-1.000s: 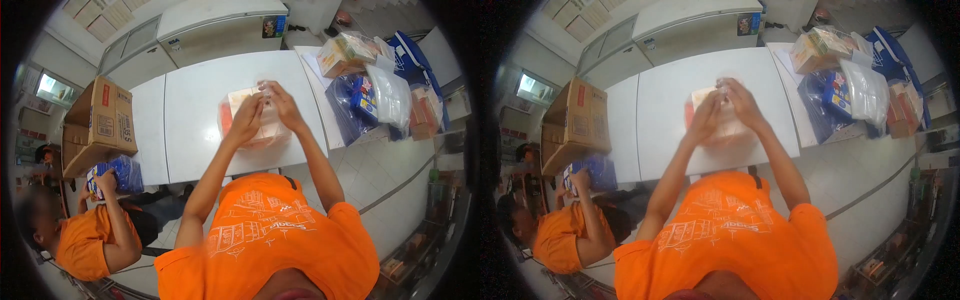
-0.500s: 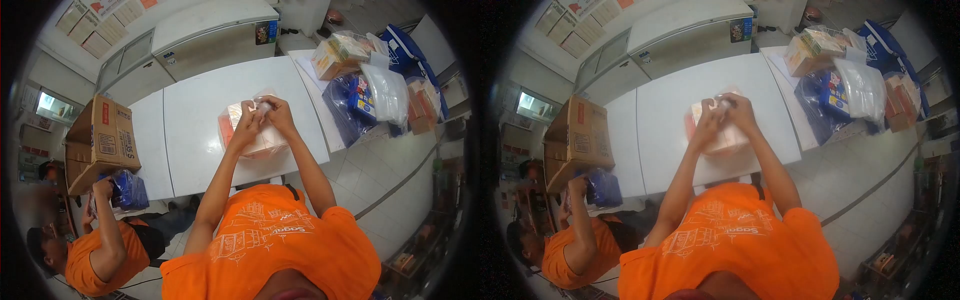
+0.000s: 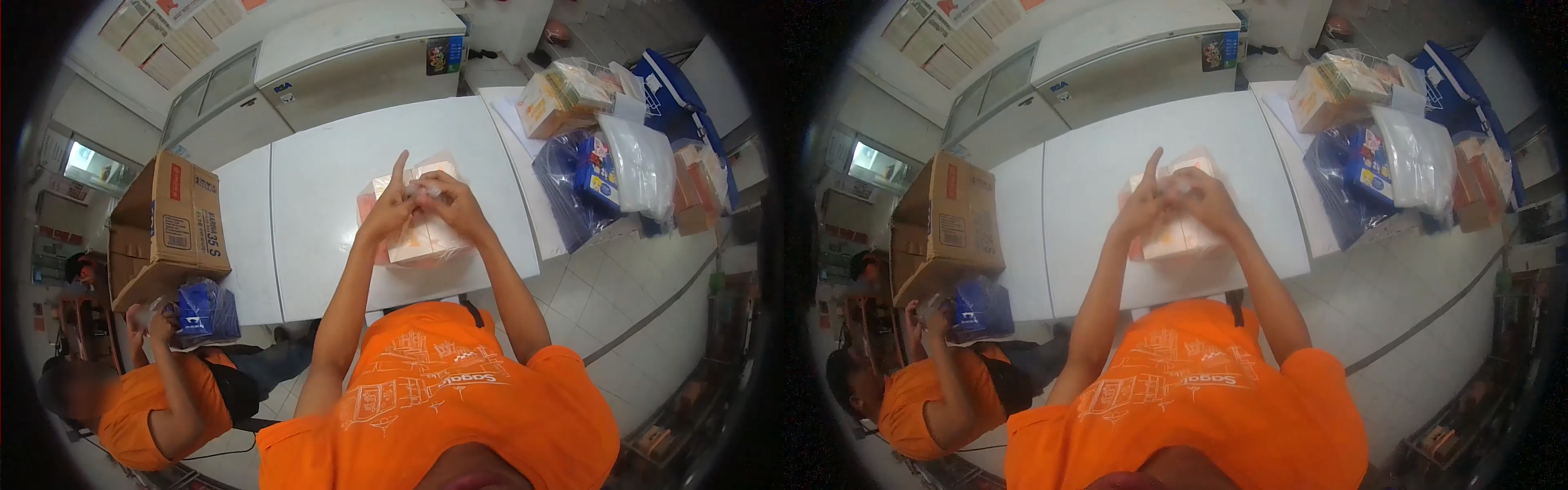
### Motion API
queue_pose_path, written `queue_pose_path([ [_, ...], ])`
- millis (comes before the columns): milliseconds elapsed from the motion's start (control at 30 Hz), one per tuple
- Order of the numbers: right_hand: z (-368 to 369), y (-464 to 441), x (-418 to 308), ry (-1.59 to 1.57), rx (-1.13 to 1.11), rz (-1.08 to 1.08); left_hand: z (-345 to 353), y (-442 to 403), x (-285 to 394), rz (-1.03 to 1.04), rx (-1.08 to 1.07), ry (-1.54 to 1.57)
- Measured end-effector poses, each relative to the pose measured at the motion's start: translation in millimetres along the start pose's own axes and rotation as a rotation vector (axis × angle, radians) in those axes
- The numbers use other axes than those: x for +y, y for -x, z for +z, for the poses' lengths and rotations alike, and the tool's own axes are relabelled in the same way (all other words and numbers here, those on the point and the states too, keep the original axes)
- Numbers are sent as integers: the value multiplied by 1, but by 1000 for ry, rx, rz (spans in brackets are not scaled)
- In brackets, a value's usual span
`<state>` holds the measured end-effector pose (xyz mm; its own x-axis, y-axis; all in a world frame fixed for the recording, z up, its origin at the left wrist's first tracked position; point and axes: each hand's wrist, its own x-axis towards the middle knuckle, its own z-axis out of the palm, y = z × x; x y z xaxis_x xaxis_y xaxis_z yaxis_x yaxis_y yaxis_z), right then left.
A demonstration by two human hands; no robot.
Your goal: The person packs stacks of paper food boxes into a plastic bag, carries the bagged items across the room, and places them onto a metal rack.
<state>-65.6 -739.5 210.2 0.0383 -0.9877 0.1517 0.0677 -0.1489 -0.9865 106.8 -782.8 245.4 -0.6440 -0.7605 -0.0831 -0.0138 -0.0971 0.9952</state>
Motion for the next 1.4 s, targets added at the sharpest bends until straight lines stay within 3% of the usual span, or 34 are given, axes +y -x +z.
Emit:
queue_pose_path([
  [133,-14,2,4,-129,-90,88,-21,-11,15,-82,-148,-149],
  [233,-14,-1,-2,-28,-136,-40,-27,-14,28,-135,-230,-138],
  [333,-13,-3,-18,200,-78,-110,-25,-19,15,82,-203,-225],
  [433,-13,5,-13,463,28,-278,-20,-16,12,142,96,-575],
  [567,-6,15,-9,613,212,-453,-2,-3,1,179,344,-561],
  [667,-5,16,-8,788,237,-584,3,-2,4,90,323,-615],
  [767,-5,17,-14,856,255,-608,-5,-4,22,-17,115,-545],
  [900,-5,18,-15,891,249,-567,-19,-4,29,-103,-81,-204],
  [1000,-1,13,-26,859,272,-557,-13,-2,31,-30,10,-344],
  [1100,-3,10,-31,873,240,-559,-11,-2,23,247,112,-579],
  [1200,-5,10,-20,862,185,-570,-1,1,17,342,305,-712],
  [1300,-1,13,-16,803,179,-552,5,4,5,337,398,-702],
  [1400,5,17,-21,818,229,-551,11,7,6,142,387,-590],
])
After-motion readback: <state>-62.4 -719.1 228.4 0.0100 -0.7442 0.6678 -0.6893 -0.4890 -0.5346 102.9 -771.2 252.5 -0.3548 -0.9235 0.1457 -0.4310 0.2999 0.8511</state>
